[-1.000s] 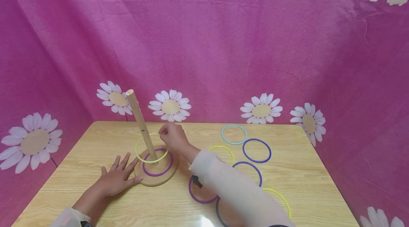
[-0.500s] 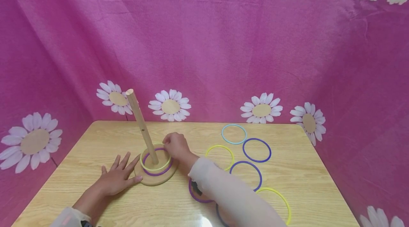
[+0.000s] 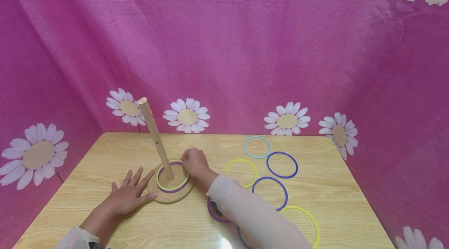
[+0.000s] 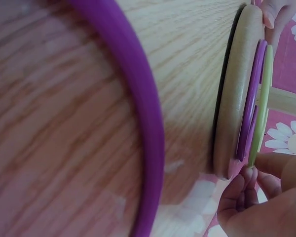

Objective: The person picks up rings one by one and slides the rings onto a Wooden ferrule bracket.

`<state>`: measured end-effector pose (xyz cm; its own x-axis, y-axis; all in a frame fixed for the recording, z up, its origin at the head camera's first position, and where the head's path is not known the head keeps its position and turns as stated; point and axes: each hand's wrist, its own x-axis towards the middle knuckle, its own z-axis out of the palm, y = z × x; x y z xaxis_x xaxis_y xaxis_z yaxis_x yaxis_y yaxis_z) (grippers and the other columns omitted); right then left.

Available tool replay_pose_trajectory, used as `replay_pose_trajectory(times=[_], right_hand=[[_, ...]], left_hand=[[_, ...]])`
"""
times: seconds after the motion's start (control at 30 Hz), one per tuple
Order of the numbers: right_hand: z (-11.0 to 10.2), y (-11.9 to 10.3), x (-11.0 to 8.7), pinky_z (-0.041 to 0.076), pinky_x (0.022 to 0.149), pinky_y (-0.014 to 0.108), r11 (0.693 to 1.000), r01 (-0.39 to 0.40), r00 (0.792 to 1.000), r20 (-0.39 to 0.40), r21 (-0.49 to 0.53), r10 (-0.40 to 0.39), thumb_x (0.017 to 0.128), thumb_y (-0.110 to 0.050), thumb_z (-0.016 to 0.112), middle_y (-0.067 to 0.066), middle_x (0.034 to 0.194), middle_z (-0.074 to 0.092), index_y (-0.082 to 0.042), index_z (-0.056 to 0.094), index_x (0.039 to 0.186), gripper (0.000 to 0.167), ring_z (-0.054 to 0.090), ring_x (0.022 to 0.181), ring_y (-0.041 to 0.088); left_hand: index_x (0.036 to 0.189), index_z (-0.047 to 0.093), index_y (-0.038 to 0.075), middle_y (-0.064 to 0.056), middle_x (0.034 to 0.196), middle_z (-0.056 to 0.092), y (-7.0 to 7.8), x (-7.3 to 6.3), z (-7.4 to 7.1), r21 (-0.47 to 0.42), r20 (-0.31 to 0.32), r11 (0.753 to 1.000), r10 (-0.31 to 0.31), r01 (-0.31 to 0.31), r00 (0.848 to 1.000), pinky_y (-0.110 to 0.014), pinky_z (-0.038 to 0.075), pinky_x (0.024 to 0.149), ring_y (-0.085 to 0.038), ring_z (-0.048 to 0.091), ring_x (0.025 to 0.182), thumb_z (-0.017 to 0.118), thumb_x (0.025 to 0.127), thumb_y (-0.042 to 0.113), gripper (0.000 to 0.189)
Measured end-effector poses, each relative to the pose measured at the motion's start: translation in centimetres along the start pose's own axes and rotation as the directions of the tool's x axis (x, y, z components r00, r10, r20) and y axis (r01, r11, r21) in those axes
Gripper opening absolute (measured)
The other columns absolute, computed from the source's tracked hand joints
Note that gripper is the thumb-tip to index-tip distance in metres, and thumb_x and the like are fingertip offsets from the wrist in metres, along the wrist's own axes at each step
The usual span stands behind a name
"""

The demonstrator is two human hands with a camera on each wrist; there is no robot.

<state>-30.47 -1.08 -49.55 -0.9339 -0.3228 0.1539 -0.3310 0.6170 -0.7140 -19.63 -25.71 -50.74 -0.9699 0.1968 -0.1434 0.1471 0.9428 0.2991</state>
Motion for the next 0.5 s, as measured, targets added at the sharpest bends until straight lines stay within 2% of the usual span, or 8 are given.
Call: replay_pose_trajectory(times=[0.5], right_hand=[[0.1,0.3,-0.46,0.044,0.065,0.02,1.0,0.019,1.0,-0.003,0.003,-0.019,0.082,0.004,0.076,-0.003,0.068,0.065,-0.004,0.077,0.084,0.008,0.051,0.066,0.005]], left_hand=[[0.166,0.024,0.027,-0.025,0.17,0.012,0.08,-0.12,-0.11,0.0,0.009,1.0,-0.002,0.002,1.0,-0.093,0.002,0.099,-0.058,0.004,0.153,0.045,0.093,0.08,0.093]])
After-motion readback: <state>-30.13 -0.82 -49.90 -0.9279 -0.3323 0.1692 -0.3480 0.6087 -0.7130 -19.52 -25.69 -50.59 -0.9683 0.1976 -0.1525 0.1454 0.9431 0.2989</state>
